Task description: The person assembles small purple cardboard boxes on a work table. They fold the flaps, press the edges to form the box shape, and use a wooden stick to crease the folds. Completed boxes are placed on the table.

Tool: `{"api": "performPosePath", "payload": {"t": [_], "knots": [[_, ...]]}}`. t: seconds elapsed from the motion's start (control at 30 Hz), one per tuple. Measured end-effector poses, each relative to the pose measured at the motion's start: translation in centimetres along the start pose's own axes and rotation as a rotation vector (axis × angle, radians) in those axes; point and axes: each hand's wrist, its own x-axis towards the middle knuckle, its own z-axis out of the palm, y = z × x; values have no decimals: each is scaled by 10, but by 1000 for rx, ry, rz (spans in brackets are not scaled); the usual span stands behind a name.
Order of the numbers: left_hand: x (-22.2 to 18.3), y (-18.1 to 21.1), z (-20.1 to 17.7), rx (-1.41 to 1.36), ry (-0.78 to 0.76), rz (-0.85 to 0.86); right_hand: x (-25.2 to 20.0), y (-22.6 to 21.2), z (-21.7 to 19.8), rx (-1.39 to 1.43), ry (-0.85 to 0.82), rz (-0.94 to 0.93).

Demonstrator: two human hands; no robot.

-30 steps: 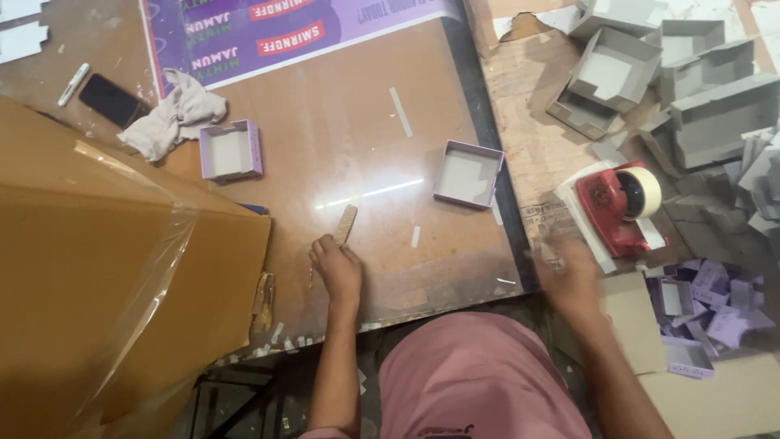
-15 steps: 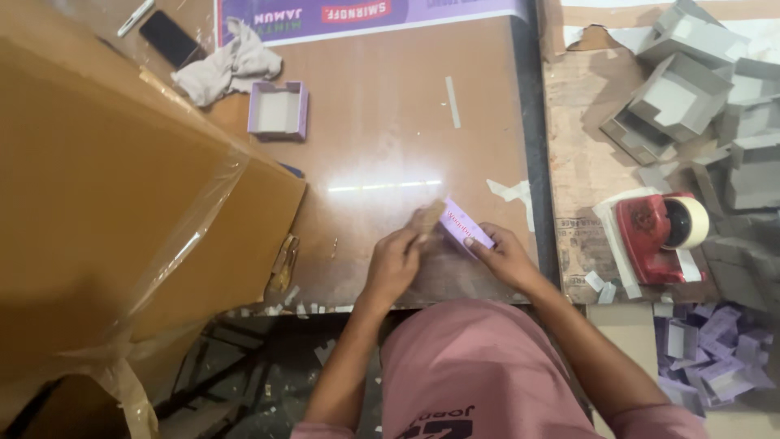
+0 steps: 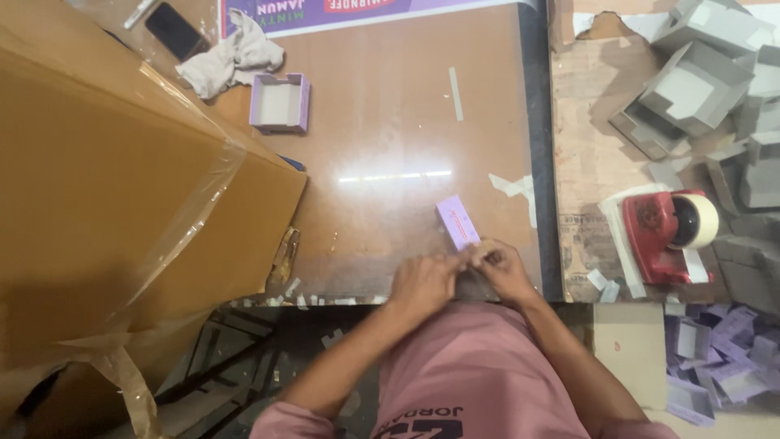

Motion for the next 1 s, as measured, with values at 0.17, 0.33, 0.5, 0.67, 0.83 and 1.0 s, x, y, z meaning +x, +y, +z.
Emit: {"api": "performPosePath", "payload": {"t": [0.17,0.33,0.5,0.67,0.83,1.0], "knots": [[34,-61,-26,193,153,-316,0,13,-2,86,32,62],[20,-78,-55,-277,422,-191,6,-10,-15,-179,-25,118],[18,-55,-19,-356,364,184,14,-27,-5,-540,-108,-262],[33,-35,4,-235,221,182,1,-22,0,-585,-19,-293],[34,-11,-7,-216,98,211,-5,8,-4,-68,27,-49],[29,4,-22,-392,126,170,-9,4,5,59,22,-16]]}}
